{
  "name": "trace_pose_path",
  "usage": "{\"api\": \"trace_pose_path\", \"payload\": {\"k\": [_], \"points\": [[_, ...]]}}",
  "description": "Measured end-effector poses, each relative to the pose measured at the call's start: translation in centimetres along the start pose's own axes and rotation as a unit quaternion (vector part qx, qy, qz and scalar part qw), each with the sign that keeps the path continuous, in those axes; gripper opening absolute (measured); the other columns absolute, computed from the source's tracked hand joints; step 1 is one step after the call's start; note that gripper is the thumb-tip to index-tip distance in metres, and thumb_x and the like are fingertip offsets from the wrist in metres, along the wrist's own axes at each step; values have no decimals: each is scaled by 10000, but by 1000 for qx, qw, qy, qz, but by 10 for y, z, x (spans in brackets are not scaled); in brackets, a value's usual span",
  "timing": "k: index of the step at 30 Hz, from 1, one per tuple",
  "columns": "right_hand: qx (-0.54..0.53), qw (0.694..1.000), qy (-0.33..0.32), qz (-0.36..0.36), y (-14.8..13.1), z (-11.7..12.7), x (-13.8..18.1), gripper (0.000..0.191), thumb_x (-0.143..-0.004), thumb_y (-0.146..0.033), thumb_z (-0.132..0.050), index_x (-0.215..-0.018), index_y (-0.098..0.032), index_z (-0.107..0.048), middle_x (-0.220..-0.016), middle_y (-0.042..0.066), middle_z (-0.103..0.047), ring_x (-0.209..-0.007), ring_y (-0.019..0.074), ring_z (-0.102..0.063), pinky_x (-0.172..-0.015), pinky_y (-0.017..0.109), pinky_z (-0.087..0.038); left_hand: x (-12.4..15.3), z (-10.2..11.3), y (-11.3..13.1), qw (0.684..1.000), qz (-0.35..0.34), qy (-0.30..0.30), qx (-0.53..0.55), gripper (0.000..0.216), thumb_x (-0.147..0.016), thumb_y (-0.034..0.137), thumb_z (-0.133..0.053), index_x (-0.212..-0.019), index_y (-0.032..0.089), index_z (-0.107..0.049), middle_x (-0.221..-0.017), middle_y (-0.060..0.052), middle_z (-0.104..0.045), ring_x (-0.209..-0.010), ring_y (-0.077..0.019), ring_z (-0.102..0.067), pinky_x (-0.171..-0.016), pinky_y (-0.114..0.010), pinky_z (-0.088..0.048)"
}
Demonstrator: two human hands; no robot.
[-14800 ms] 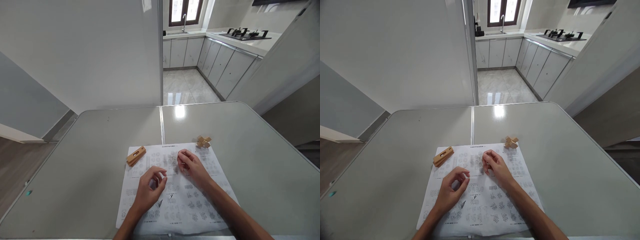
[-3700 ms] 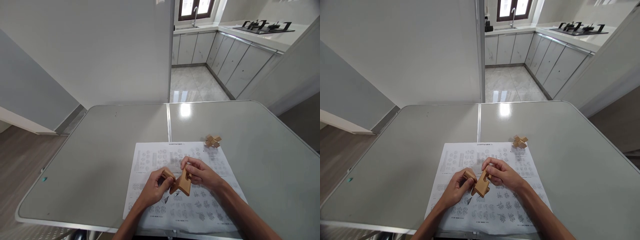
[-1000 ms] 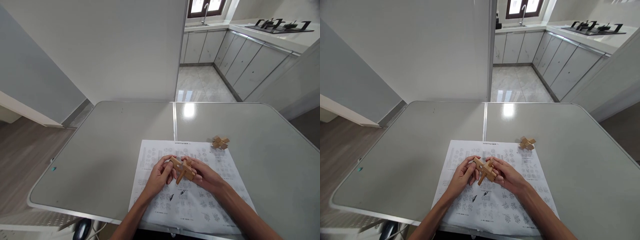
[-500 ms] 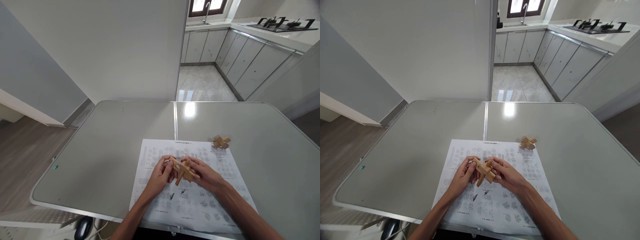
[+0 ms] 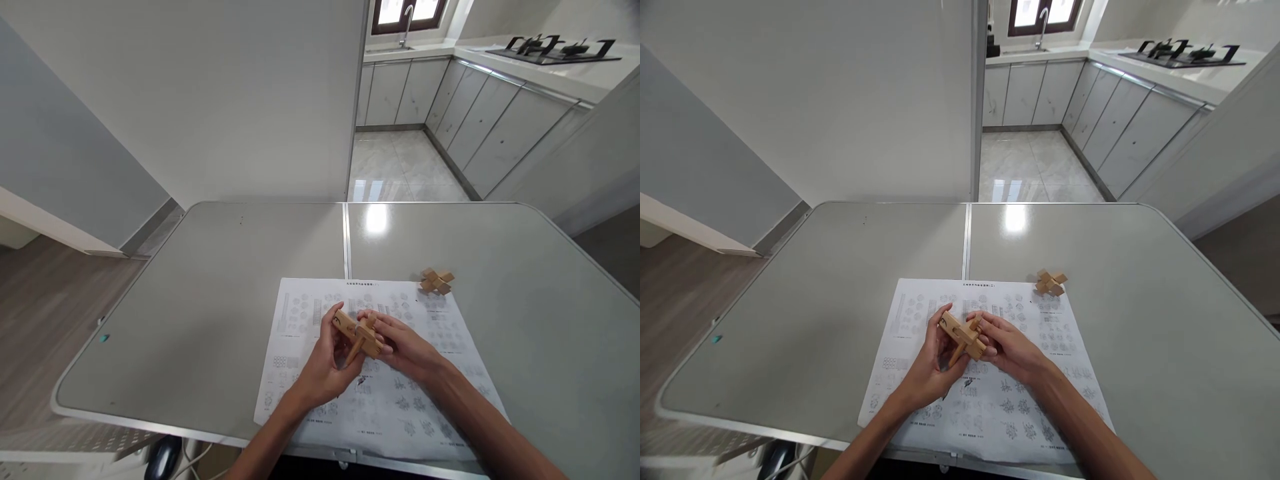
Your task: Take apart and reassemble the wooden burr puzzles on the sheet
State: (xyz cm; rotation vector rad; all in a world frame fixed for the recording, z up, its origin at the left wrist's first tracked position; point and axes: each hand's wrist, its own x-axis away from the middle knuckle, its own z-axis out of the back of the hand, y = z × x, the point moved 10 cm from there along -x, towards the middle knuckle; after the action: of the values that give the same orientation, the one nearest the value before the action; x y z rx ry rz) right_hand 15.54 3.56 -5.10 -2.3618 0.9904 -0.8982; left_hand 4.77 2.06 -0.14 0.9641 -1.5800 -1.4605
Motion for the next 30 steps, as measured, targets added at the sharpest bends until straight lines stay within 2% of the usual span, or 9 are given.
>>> {"api": "trace_pose_path", "payload": {"k": [8,12,15,18,20,25,30], "points": [[30,999,-10,-12,0,-10,0,437,-869,-531,-859,-1117,-213,-691,-664,-75,-436,-559,75,-283,-575,227,-300,3,4,-13,999,41,-3,-10,740,-1049,322,-614,-1592,321,-112,-1158,-81,-652,-880,-161,-630,-807,-314,-525],[42,999,-5,-8,1,-9,0,464,-858,-555,-858,-1125,-224,-672,-687,-65,-456,-582,93,-325,-569,233,-305,3,5,-15,998,50,-7,-28,681,-1066,299,-565,-1600,312,-143,-1102,-59,-637,-859,-152,-627,-827,-323,-537],[37,999,-14,-11,2,-10,0,459,-859,-553,-859,-1107,-221,-663,-678,-72,-438,-581,89,-318,-578,228,-310,3,2,-11,999,40,-13,-9,797,-1003,226,-639,-1608,333,-132,-1121,-53,-625,-938,-172,-661,-885,-345,-557],[28,999,-31,-13,2,-13,0,421,-895,-529,-836,-1108,-215,-654,-678,-78,-416,-567,77,-290,-572,221,-288,4,-3,-1,999,18,-29,-13,1027,-844,127,-768,-1610,369,-127,-1245,-71,-601,-1069,-212,-666,-986,-400,-555],[23,999,-43,-12,1,-16,0,388,-926,-515,-810,-1113,-216,-648,-688,-76,-417,-563,73,-278,-563,220,-268,5,-3,2,999,19,-29,-24,1113,-781,122,-822,-1610,385,-128,-1317,-84,-576,-1132,-236,-655,-1036,-442,-541],[27,998,-47,-15,0,-20,1,391,-927,-515,-809,-1099,-206,-644,-696,-67,-426,-576,75,-272,-562,218,-248,5,1,-6,998,64,-9,-13,1093,-792,265,-890,-1592,396,-157,-1295,-75,-573,-1119,-245,-672,-1012,-477,-561],[40,998,-51,-20,0,-22,2,411,-909,-541,-817,-1077,-216,-628,-682,-72,-421,-564,76,-266,-560,229,-239,4,0,-6,998,58,-5,-11,1046,-829,249,-856,-1594,392,-158,-1239,-55,-584,-1055,-216,-688,-969,-436,-579]]}}
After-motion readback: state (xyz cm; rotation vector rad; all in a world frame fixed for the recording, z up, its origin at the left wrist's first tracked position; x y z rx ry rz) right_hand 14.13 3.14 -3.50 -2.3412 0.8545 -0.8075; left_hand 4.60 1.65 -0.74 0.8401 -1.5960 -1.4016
